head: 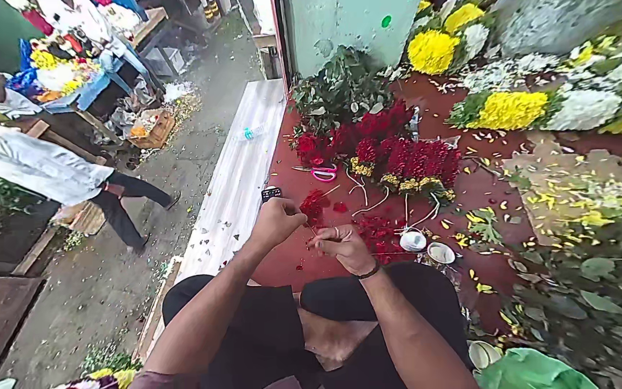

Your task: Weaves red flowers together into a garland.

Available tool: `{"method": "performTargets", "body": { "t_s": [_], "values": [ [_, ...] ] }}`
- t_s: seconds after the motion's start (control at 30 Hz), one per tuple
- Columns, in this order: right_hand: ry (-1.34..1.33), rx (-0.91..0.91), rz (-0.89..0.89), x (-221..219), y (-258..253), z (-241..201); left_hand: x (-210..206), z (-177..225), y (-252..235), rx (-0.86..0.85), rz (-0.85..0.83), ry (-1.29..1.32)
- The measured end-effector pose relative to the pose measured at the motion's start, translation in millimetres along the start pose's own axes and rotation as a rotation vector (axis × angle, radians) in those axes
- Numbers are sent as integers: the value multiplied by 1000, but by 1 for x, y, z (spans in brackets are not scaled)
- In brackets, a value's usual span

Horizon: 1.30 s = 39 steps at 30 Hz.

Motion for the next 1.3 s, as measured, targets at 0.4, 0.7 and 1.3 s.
{"method": "performTargets", "body": {
  "t_s": [0.4, 0.7, 1.3],
  "values": [
    [496, -74, -107, 3, -4, 2, 41, -86, 39, 86, -214, -212],
    [997, -102, 19, 101, -6, -23, 70, -91, 13, 179, -134, -214],
    [1114, -13, 692, 231, 132, -149, 126, -101, 6, 269, -15, -251]
  ]
}}
Point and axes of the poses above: each hand's wrist, its own y-axis away from the middle knuckle, its own x-axis out of the back of the hand, z = x × y, the point moved 6 cm from there along -y, towards the middle knuckle, and after that the axes turned 14 degrees about z, right-handed, at the moved point
